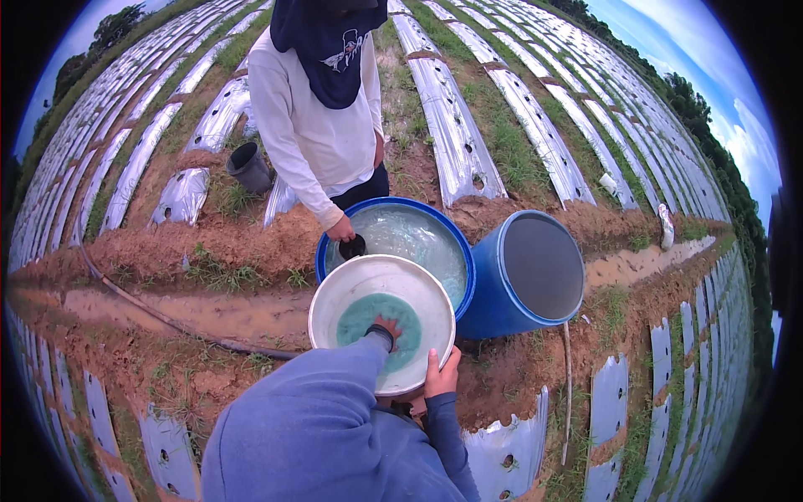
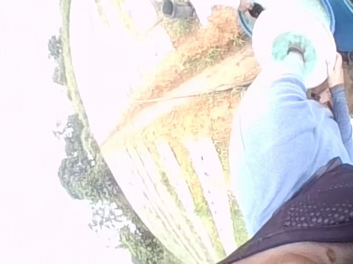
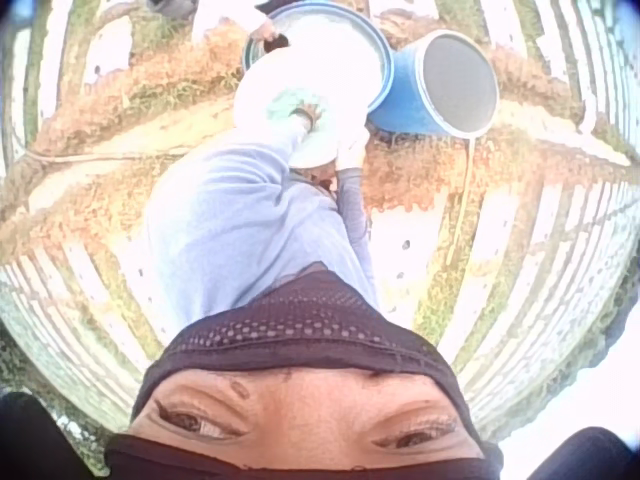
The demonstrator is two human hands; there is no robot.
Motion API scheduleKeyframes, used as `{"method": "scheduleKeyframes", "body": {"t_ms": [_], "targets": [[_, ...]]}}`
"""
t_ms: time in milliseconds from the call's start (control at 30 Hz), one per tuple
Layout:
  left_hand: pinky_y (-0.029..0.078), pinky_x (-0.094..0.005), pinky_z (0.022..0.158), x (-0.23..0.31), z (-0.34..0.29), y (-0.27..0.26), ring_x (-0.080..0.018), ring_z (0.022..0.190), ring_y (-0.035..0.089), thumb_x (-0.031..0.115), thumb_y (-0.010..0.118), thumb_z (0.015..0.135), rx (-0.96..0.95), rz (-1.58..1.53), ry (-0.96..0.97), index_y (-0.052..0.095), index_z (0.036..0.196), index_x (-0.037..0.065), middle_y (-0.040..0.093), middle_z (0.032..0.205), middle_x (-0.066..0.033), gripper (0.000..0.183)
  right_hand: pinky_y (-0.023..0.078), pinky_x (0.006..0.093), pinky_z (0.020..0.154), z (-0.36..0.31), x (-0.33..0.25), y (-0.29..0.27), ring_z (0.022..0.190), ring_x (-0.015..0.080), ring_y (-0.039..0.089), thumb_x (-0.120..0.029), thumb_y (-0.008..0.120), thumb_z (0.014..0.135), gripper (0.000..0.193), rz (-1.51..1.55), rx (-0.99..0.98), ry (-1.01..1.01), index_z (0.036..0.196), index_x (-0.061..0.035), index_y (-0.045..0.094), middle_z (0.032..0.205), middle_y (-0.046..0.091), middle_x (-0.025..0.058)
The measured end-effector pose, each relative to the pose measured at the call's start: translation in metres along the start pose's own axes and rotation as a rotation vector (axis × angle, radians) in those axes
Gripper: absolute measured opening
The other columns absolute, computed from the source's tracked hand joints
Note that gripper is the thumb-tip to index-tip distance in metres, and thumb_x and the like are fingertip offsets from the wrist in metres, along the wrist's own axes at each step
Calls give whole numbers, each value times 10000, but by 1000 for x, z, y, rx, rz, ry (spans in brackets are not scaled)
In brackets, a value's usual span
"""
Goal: Mixing chemical fertilizer granules with water by scooping water from a large barrel into a bucket and stirring it by hand.
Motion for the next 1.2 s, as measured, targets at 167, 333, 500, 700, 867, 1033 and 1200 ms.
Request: {"method": "scheduleKeyframes", "body": {"t_ms": [167, 333, 500, 700, 867, 1033, 1200], "targets": [[164, -574, 1179, -44, 8, 16, -326, 1436, 328, 572, 589, 864, 3, 50, -61, 472, 1456, 227, 279, 1592, -131, 695, 480, 478, 885, -2, 4, -1, 1047, 438, 628, -293, 576, 967, 472, -29, 12, -43, 1298, 2, 412, 1127, 634, 283], [188, -535, 1187, -76, 18, 74, -321, 1460, 285, 542, 619, 858, 40, -450, -302, 429, 1484, 183, 263, 1595, -147, 746, 478, 454, 913, 0, -6, 3, 1072, 416, 632, -255, 566, 966, 452, -62, -27, -16, 1302, 0, 402, 1144, 636, 272], [235, -480, 1179, -33, 10, 98, -407, 1476, 188, 648, 640, 759, -339, -595, -660, 154, 1564, 86, 135, 1613, -223, 1095, 476, 474, 902, -2, -8, -1, 1059, 447, 626, -235, 563, 959, 424, -58, -23, 9, 1285, -12, 410, 1128, 639, 281], [156, -542, 1186, 49, 7, 64, -486, 1440, 190, 616, 466, 894, -53, -609, -848, 325, 1527, 178, 241, 1575, -237, 782, 482, 487, 861, 3, -8, -9, 1014, 452, 633, -241, 585, 941, 430, -37, 54, -7, 1265, -6, 429, 1084, 650, 281], [175, -591, 1162, 69, 34, 52, -469, 1424, 257, 464, 432, 961, 2, -885, -693, 463, 1452, 187, 278, 1557, -232, 565, 481, 483, 866, 6, 11, -5, 1029, 447, 629, -221, 587, 926, 419, -19, 68, 0, 1262, -20, 439, 1106, 638, 274], [266, -620, 1114, 21, 7, 6, -424, 1392, 356, 459, 500, 923, 192, 93, 222, 523, 1388, 142, 409, 1477, -208, 564, 482, 448, 889, 4, 8, -4, 1028, 406, 643, -192, 563, 942, 396, -19, 89, 22, 1261, -1, 427, 1103, 643, 264], [233, -586, 1148, -64, 24, 46, -338, 1434, 332, 510, 487, 903, -363, -76, -85, 565, 1370, 159, 348, 1542, -181, 590, 479, 452, 888, 9, -5, 8, 1031, 411, 639, -194, 559, 944, 392, -39, 30, 18, 1257, 0, 426, 1100, 642, 262]]}}
Point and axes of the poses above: each hand's wrist, its own z-axis towards the middle knuckle, its own y-axis out of the palm, x = y × z, the point moved 6 cm from there along z, towards the middle knuckle
